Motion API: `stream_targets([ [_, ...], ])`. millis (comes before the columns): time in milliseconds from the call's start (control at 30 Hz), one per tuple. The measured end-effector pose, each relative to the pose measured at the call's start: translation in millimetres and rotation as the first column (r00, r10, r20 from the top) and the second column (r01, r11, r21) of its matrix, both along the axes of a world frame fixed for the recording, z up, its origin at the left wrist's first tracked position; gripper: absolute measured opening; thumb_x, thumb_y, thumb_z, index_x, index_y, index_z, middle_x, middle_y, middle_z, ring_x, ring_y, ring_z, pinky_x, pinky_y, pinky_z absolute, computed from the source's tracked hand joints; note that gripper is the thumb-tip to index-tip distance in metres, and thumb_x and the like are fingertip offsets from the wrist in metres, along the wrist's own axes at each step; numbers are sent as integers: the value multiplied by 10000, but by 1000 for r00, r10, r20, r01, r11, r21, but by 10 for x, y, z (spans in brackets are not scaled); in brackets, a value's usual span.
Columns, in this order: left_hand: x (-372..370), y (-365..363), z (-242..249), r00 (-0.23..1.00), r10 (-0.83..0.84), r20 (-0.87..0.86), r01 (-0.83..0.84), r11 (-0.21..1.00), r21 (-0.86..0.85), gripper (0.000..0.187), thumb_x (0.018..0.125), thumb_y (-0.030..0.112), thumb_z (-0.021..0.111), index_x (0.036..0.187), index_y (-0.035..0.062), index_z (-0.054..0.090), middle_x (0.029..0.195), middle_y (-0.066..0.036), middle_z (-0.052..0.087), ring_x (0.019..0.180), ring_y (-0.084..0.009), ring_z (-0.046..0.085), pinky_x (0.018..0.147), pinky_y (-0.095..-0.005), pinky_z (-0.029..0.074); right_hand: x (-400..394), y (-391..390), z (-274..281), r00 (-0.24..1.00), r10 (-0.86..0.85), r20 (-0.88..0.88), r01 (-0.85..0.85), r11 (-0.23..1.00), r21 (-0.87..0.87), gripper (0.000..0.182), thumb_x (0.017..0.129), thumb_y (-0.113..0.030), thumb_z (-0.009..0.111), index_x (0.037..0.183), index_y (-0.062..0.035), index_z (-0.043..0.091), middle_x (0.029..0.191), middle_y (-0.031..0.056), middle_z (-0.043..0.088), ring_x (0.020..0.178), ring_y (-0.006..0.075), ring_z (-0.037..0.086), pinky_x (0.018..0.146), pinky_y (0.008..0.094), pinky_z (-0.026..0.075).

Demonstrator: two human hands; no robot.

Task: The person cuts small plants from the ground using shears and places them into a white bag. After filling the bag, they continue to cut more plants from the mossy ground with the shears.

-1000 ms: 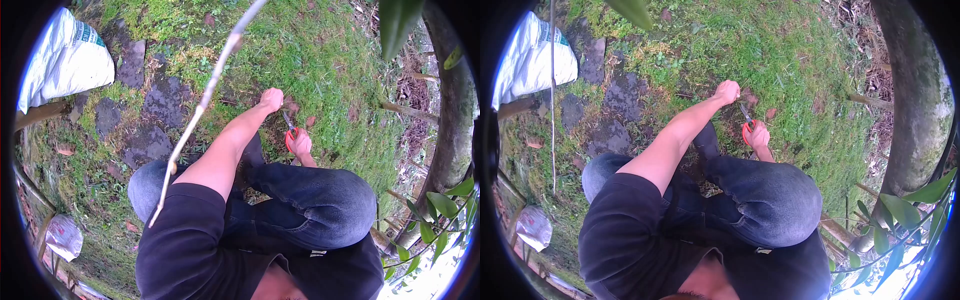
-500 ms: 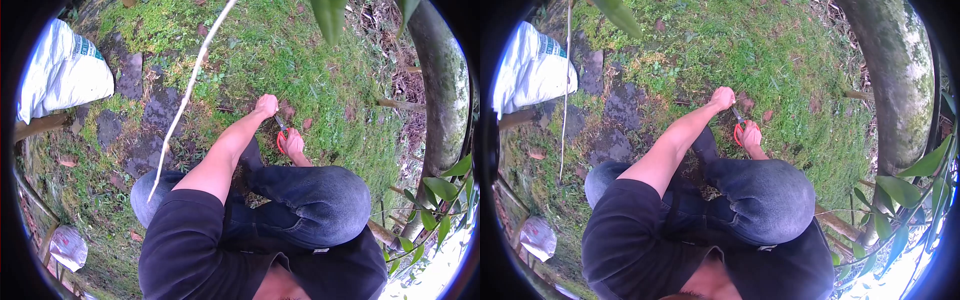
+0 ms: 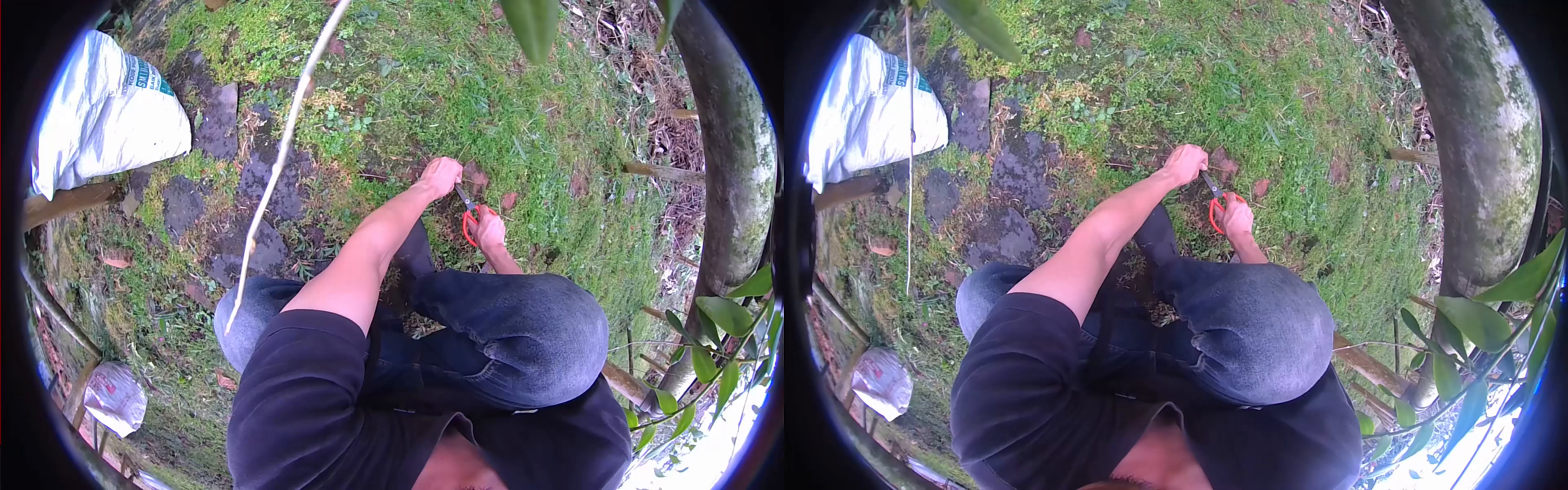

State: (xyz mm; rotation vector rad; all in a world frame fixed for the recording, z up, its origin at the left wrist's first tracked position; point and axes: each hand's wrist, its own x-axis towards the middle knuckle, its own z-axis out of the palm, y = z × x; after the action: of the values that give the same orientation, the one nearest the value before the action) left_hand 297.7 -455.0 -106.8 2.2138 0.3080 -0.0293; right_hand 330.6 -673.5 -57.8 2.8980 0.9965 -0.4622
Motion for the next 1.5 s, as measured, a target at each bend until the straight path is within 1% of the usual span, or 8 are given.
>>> stream_targets([
  [333,-50,-12,-22,998,-36,52,35,999,12,132,778,26,708,882,100,743,942,-128,723,943,-339,706,851,-429,566,95,87,-6,999,36,16,-36,999,-39,456,865,-489,740,998,-59,666,785,244,716,766,424,729,694,515,594],
  [433,17,-34,107,968,-15,252,2,999,51,138,782,33,699,893,102,742,924,-132,725,917,-347,708,849,-436,565,91,46,3,999,27,25,-27,1000,-4,444,879,-492,725,969,-61,669,766,253,706,749,438,721,678,526,585],
  [733,203,335,290,927,339,158,-282,911,-303,110,862,110,762,951,46,770,866,-155,753,778,-262,735,746,-363,569,225,171,327,962,-256,91,244,962,121,650,861,-690,655,946,-45,661,757,243,702,753,449,715,710,542,565],
  [867,92,424,157,874,486,19,-414,763,-496,150,893,158,785,958,23,764,788,-69,741,698,-149,681,677,-322,553,234,173,284,944,-325,48,320,944,83,680,853,-709,650,953,-36,652,819,252,712,807,454,715,760,543,558],
  [967,77,630,91,878,438,-195,-397,437,-807,205,885,191,805,955,3,765,790,-57,730,638,-125,648,602,-296,538,251,211,214,944,-326,46,318,939,131,675,856,-710,645,935,-40,640,820,242,712,817,456,712,781,541,555],
  [1100,8,994,375,834,508,-213,-420,334,-844,203,907,158,789,994,-20,744,786,-41,705,609,-93,607,537,-257,506,265,574,345,951,-307,25,295,931,214,640,864,-687,654,871,-47,619,765,228,698,789,452,703,760,536,542],
  [1267,-164,1538,716,843,522,-128,-287,236,-929,205,957,203,749,1064,36,696,900,-2,689,767,-91,656,660,-250,560,344,1099,518,973,-229,-7,208,869,450,590,874,-611,705,768,-46,572,682,206,654,688,440,659,682,526,492],
  [1500,-935,3000,1745,783,622,-4,-291,361,-886,199,957,185,743,1094,47,700,910,-10,702,787,-94,667,684,-243,575,198,1980,629,994,-26,-108,94,718,690,501,893,-461,766,735,-40,544,606,154,567,559,368,530,598,481,422],
])
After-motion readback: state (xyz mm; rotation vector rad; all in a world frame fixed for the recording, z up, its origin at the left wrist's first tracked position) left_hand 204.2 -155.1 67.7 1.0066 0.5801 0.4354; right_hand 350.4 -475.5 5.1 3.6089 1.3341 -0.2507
